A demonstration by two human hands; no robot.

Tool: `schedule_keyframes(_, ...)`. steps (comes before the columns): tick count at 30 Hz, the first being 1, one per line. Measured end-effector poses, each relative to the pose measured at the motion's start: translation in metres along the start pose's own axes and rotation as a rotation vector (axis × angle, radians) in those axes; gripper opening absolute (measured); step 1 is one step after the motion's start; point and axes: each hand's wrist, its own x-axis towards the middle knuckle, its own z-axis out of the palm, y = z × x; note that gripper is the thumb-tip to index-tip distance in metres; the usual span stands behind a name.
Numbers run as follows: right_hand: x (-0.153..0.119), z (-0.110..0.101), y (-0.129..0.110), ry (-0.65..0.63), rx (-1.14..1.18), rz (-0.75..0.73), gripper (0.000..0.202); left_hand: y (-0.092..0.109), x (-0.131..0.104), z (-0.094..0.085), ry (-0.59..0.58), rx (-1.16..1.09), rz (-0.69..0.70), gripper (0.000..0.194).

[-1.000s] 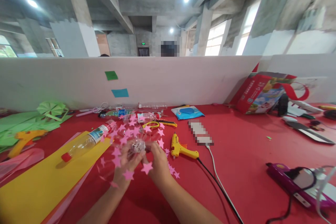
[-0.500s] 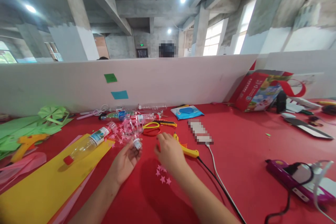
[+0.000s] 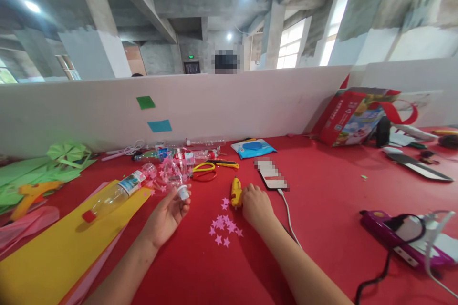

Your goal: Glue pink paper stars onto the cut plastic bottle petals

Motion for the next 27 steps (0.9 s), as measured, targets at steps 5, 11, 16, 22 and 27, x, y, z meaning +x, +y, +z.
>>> schedule_keyframes(5,-0.002,-0.009,0.000,0.122,0.245,-0.033,0.027,0.004,-0.002,0.001,-0.045,-0.031,-0.028,0.021)
schedule_keyframes(11,-0.029,-0.019,-0.032,0.177,1.098,-0.133,0.009,0.006,-0.002,0.000,-0.049,-0.057,-0.057,0.028)
schedule_keyframes(16,-0.046,-0.026,-0.053,0.049,1.372,-0.198,0.016,0.005,0.000,-0.003,-0.050,-0.075,-0.048,0.032)
schedule_keyframes(22,-0.052,-0.023,-0.058,-0.078,1.395,-0.145,0.027,0.004,0.000,-0.004,-0.056,-0.090,-0.037,0.034)
schedule_keyframes(27,-0.050,-0.021,-0.060,-0.119,1.425,-0.026,0.038,0.003,-0.001,-0.001,-0.076,-0.096,-0.028,0.033)
